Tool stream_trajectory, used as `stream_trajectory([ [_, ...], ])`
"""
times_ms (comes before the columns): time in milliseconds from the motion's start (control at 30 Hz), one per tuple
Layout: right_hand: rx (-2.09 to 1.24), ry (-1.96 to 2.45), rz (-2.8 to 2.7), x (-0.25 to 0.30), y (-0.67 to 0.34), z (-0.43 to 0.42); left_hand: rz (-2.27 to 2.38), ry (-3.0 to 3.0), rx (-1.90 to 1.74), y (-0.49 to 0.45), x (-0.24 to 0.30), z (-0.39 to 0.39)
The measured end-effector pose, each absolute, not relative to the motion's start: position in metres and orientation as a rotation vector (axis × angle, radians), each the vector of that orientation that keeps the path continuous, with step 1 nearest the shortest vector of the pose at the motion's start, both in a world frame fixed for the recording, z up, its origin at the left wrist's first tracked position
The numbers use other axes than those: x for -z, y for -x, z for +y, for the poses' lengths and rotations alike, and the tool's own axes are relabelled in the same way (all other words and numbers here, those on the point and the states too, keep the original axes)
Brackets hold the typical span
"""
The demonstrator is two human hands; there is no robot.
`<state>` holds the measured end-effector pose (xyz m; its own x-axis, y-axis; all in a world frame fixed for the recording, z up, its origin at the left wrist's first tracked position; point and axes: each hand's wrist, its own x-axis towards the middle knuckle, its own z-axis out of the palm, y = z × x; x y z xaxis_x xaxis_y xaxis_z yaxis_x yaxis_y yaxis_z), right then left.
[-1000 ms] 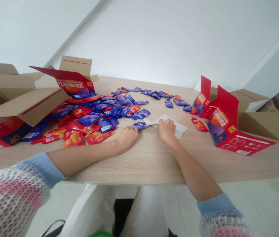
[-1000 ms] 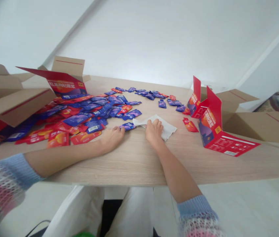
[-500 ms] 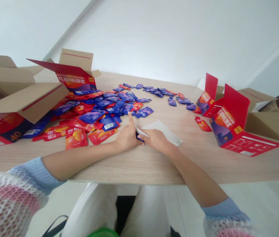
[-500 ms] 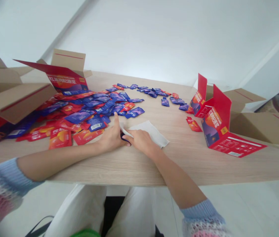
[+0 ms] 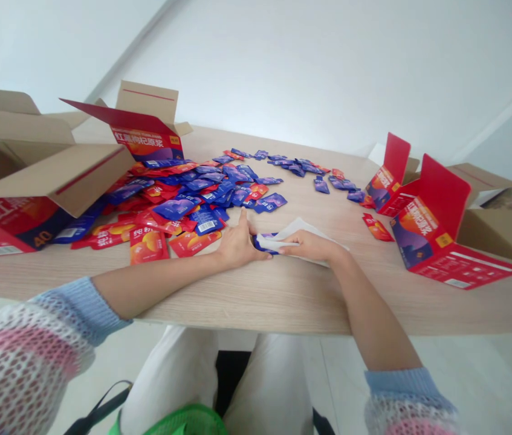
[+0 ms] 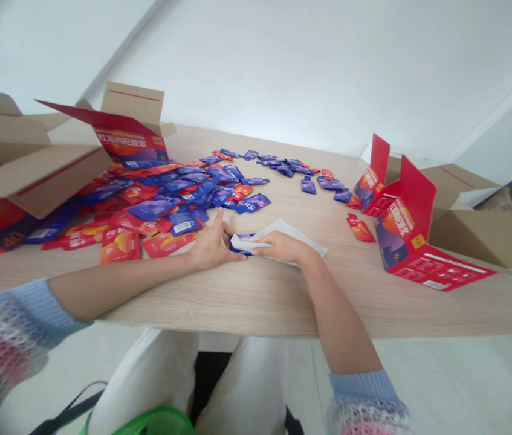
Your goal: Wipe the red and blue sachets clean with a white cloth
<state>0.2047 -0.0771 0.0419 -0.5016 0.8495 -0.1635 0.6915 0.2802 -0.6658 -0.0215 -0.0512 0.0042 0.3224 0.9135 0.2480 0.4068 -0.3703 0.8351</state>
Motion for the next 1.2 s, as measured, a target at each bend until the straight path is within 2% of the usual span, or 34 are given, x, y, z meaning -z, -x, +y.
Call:
stream_trajectory([
  [200, -0.872, 1.686, -2.258, -0.034, -0.248, -0.062, 1.366, -2.212, -0.812, 0.019, -0.009, -0.060],
  [400, -0.406, 2.117, -1.997, -0.026, -0.260, -0.055, 1.462, -2.294, -0.784, 0.018, -0.009, -0.065],
  [567, -0.168, 2.080, -1.996, -0.029, -0.223, -0.063, 1.516, -2.303, -0.742, 0.016, -0.010, -0.067],
  [767, -0.300, 1.722, -2.359, -0.030, -0.165, -0.080, 1.589, -2.325, -0.704, 0.010, -0.015, -0.071],
  [967, -0.856, 1.378, -2.433, -0.037, -0.173, -0.084, 1.565, -2.397, -0.719, 0.013, -0.016, -0.071],
  [1100, -1.065, 1.351, -2.415, -0.037, -0.190, -0.077, 1.509, -2.390, -0.780, 0.014, -0.013, -0.069],
  [1200, -1.094, 1.486, -2.334, -0.036, -0.211, -0.072, 1.455, -2.354, -0.819, 0.014, -0.010, -0.066],
])
